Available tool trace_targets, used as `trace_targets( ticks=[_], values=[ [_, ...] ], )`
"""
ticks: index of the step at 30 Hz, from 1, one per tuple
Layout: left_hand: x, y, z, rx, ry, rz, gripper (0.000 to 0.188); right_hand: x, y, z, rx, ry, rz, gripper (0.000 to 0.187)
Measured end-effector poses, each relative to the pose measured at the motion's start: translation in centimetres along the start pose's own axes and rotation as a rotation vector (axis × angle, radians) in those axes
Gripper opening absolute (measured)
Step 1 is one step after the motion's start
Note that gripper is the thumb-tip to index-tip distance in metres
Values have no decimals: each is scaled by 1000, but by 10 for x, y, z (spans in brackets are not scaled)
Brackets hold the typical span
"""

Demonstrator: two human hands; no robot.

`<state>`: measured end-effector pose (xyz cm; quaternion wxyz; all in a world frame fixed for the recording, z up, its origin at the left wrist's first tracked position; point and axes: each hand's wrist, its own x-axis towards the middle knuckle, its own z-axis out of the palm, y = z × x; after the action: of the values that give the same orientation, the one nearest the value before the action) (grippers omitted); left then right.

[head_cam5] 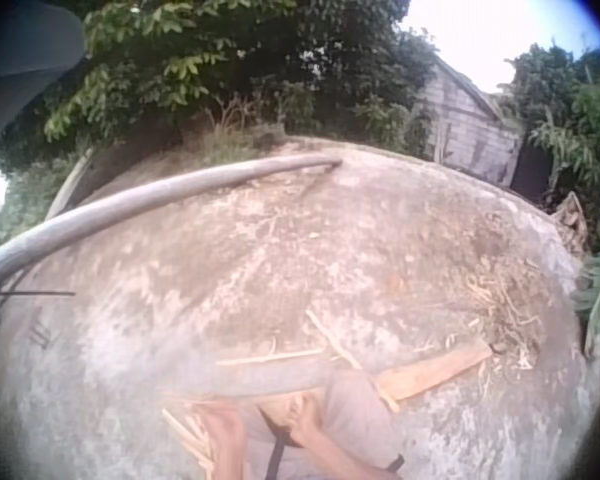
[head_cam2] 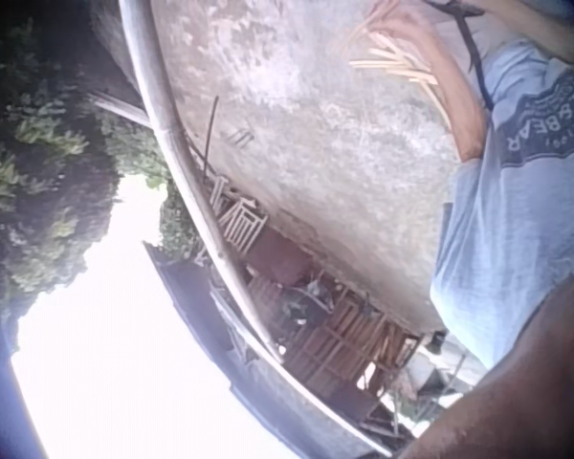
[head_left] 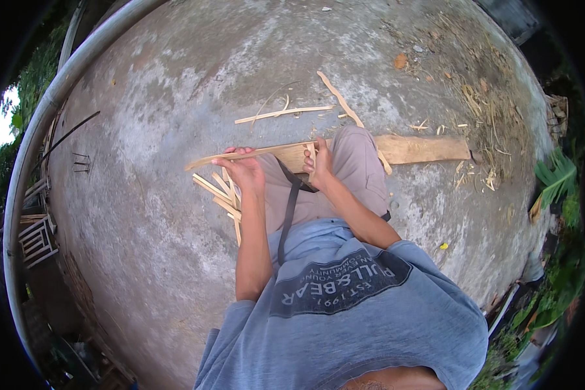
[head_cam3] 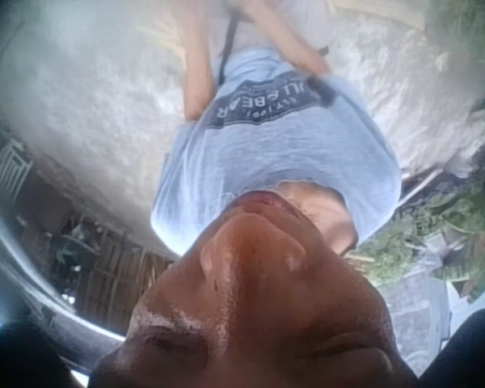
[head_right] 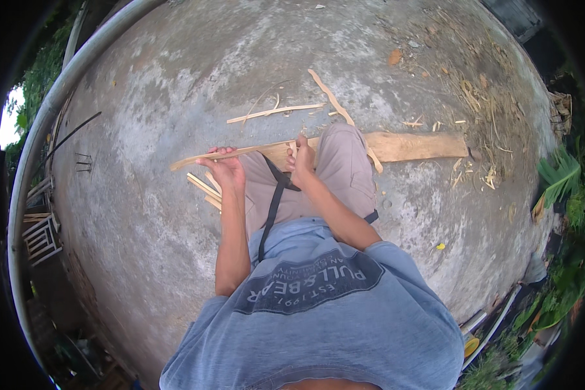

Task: The person sits on a concrete floor and uses a large knife to shave thin strips from a piece of wood. They repeatedly hold the wood and pull the knife along its length to create thin shavings, which accumulate on the floor.

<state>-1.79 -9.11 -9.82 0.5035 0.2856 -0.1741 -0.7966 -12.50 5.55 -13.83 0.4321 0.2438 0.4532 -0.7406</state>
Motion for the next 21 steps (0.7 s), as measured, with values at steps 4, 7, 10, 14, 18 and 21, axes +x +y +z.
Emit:
trace_targets(
  ticks=[4,7,10,14,18,21],
  values=[
    [28,34,-5,121,-6,-162,57,-33,-8,-37,-1271,-452,-657,49],
    [51,32,-55,208,12,-428,54,-88,-10,-30,-1461,-848,-726,54],
    [71,20,-117,142,-80,-765,52,-117,4,-14,-1479,-1140,-797,51],
    [49,-1,-94,213,-76,-940,57,-104,1,-18,-1575,-1110,-752,46],
    [3,57,-63,444,-66,-788,71,-47,-34,-38,-1232,-540,-445,43],
    [-17,96,-101,510,-72,-577,67,0,-90,-60,-905,-265,-480,48]
  ],
)
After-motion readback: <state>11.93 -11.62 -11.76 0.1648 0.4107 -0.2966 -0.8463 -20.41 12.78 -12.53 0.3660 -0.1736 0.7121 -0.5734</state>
